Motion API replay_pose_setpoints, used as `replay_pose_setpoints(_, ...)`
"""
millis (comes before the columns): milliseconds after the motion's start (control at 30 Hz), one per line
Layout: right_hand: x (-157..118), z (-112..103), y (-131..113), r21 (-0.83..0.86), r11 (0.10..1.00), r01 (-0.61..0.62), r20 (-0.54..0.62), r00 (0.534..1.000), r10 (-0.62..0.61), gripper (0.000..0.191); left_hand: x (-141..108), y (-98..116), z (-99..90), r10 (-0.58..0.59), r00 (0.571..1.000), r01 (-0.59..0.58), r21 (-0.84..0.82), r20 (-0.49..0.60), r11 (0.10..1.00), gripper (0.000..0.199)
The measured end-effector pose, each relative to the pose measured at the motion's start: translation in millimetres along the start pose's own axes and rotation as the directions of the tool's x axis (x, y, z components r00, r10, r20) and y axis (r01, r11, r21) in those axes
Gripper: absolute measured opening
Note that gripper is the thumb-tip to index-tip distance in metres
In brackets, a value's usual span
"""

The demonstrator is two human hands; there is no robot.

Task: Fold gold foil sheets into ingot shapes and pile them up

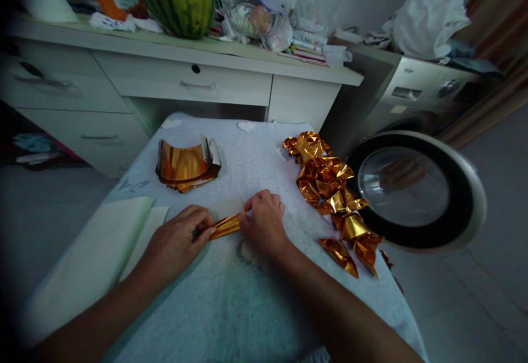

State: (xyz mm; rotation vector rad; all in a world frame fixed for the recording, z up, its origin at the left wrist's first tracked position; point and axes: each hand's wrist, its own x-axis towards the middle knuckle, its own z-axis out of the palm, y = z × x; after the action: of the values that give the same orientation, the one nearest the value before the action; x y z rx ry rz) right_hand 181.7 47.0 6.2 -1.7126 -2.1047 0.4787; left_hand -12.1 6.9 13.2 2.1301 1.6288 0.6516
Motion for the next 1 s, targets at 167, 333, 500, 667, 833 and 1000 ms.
replay_pose_setpoints(167, 4, 2, -2, -0.024, 0.999, -0.030, 0.018, 0.999, 0.031, 0.013, -1, -4, 5.4, -0.007, 1.000, 0.006, -0.031, -0.026, 1.000, 0.008)
replay_pose_setpoints(333, 0, -2, -7, 0.055, 0.997, -0.055, 0.013, 0.998, 0.055, 0.009, -2, -8, 8.4, 0.034, 0.987, -0.018, 0.108, -0.155, 0.994, 0.026)
replay_pose_setpoints(500, -5, -11, -9, 0.164, 0.986, 0.002, 0.048, 0.999, -0.010, 0.009, -2, -11, 10.1, 0.027, 0.981, 0.007, 0.171, -0.194, 0.985, 0.045)
replay_pose_setpoints(667, -6, -14, -9, 0.238, 0.970, 0.057, 0.076, 0.994, -0.077, 0.015, -2, -15, 13.7, 0.019, 0.984, 0.004, 0.123, -0.178, 0.992, 0.057)
replay_pose_setpoints(833, -6, -16, -8, 0.267, 0.962, 0.057, 0.110, 0.990, -0.089, 0.020, 0, -13, 12.1, -0.027, 0.988, 0.042, 0.094, -0.154, 0.995, 0.059)
replay_pose_setpoints(1000, -6, -16, -4, 0.175, 0.978, 0.112, 0.142, 0.980, -0.138, 0.018, 1, -9, 7.9, -0.070, 0.991, 0.077, 0.057, -0.115, 0.995, 0.048)
